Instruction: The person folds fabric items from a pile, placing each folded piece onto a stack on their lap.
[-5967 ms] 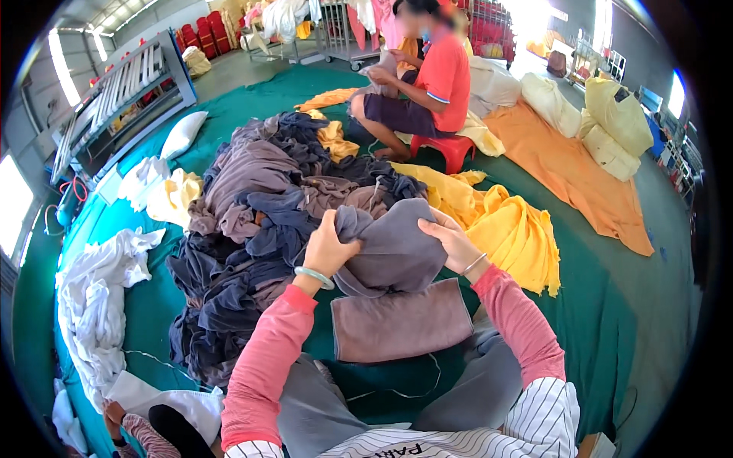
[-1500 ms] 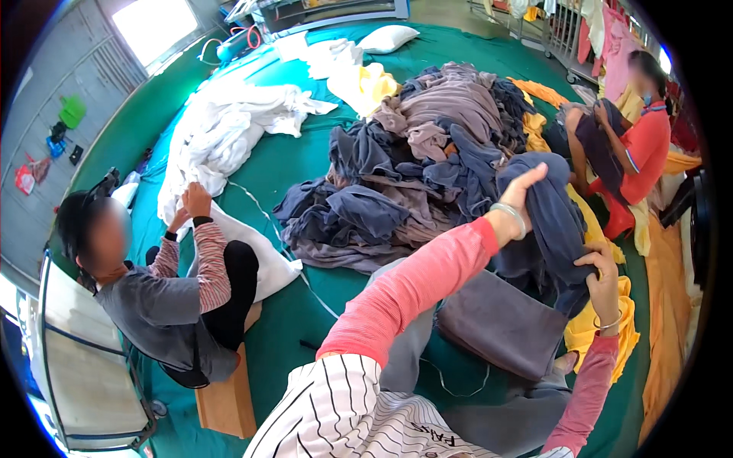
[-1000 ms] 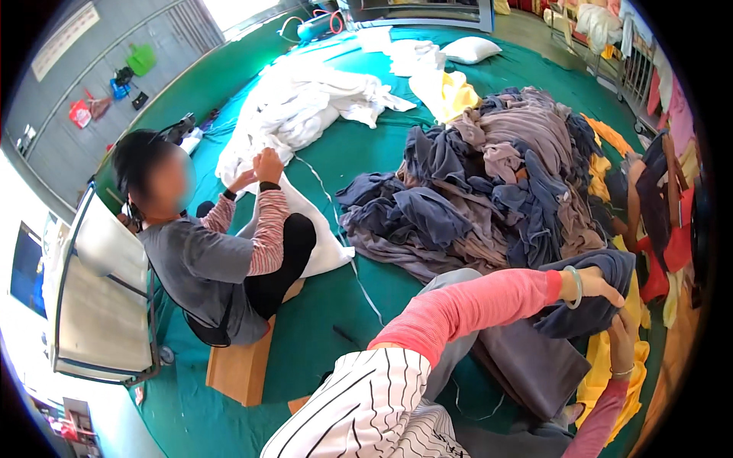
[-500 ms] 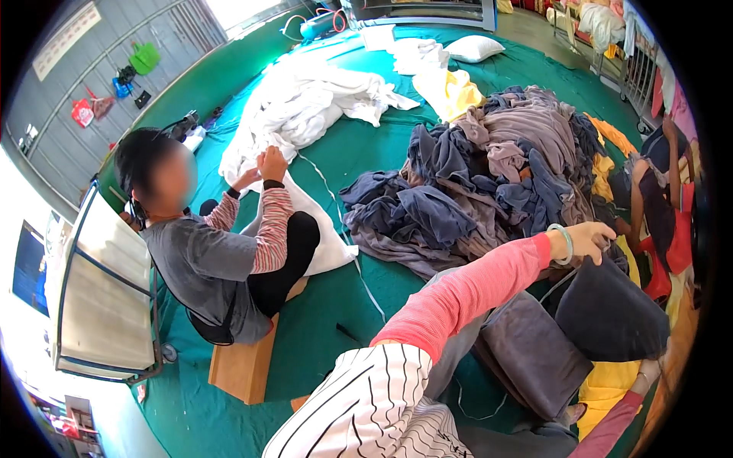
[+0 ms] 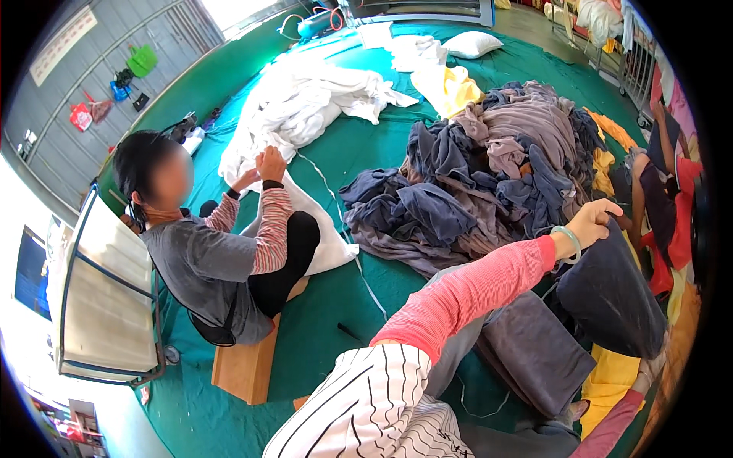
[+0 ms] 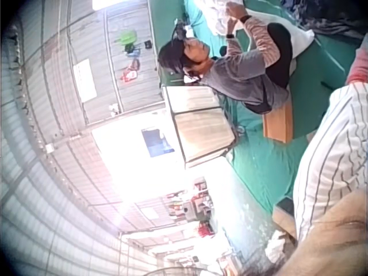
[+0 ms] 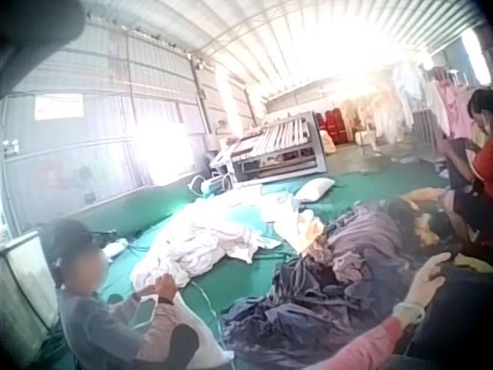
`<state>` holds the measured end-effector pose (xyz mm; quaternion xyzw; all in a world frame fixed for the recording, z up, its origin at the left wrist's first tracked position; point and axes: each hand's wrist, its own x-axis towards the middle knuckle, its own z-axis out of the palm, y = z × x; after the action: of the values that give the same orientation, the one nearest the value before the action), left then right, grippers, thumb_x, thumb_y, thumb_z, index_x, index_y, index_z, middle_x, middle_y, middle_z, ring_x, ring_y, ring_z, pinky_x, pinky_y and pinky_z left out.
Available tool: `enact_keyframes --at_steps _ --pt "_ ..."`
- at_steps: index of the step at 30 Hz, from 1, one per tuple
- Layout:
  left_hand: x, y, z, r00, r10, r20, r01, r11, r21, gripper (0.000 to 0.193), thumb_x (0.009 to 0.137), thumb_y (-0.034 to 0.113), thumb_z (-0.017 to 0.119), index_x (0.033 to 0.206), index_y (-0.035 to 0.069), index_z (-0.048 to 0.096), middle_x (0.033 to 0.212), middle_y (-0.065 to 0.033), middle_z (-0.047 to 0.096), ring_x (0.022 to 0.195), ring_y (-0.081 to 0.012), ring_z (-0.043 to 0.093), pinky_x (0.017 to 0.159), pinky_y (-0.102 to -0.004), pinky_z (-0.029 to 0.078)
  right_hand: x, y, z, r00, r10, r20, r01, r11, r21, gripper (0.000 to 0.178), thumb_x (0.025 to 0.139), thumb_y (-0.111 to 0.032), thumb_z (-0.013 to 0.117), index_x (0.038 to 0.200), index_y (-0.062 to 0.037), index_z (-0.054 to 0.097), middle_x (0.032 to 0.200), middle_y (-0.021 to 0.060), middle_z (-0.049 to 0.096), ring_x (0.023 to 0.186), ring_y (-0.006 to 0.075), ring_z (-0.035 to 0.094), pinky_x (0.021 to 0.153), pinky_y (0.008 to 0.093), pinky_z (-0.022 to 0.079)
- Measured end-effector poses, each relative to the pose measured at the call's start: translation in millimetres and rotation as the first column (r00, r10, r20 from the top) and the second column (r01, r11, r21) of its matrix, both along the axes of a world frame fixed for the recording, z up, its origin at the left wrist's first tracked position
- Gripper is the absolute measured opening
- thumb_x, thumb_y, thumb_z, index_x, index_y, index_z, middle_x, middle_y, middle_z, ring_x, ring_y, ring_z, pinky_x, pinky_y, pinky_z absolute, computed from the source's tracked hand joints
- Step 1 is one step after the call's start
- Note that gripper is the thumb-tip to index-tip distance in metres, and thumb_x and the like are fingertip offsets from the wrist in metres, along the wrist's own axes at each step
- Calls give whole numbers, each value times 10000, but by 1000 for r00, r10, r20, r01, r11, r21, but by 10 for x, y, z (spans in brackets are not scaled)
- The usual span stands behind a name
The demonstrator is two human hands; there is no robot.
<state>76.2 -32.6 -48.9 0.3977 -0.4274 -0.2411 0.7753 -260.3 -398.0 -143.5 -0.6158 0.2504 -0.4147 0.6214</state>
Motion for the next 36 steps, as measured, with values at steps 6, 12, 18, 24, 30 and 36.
enact_keyframes --at_steps 6,12,18,24,30,36 --pt "-21 53 68 1000 25 -2 -25 1000 -4 438 642 -199 469 1024 5 529 621 62 354 552 -28 351 508 -180 308 120 481 374 994 50 97 -71 971 229 450 862 -211 483 1288 -75 434 1274 76 462 1154 208 454 993 320 323" --pt "-6 70 36 998 57 -1 -57 998 13 406 646 -197 468 993 0 540 617 63 361 553 -26 357 507 -176 312 179 586 409 985 -50 162 -28 896 443 431 860 -189 483 1281 -104 444 1229 74 499 1123 198 478 954 314 366" --pt "-29 50 73 997 75 -17 -75 997 16 370 658 -195 477 972 -11 543 619 55 381 561 -31 376 512 -179 325 11 265 245 991 -21 131 -22 948 317 423 875 -185 454 1290 -106 428 1201 65 519 1088 169 499 934 296 376" --pt "-8 113 71 994 106 -14 -106 993 43 348 676 -199 470 966 -22 542 623 48 385 561 -33 383 515 -179 330 142 480 322 990 -110 85 75 938 338 408 893 -194 414 1292 -108 424 1210 71 516 1093 182 496 949 300 357" --pt "-32 91 118 995 104 7 -104 994 46 342 676 -200 472 962 -25 543 624 49 380 560 -34 382 516 -177 328 31 392 345 989 -130 64 104 945 310 429 878 -207 424 1292 -91 422 1221 92 507 1107 197 488 956 313 360" --pt "-6 121 93 993 119 1 -118 992 54 334 671 -199 483 947 -22 548 625 50 378 560 -35 380 521 -181 334 118 563 426 991 -55 126 13 948 319 467 840 -209 476 1278 -56 430 1222 114 501 1106 214 495 967 326 364"
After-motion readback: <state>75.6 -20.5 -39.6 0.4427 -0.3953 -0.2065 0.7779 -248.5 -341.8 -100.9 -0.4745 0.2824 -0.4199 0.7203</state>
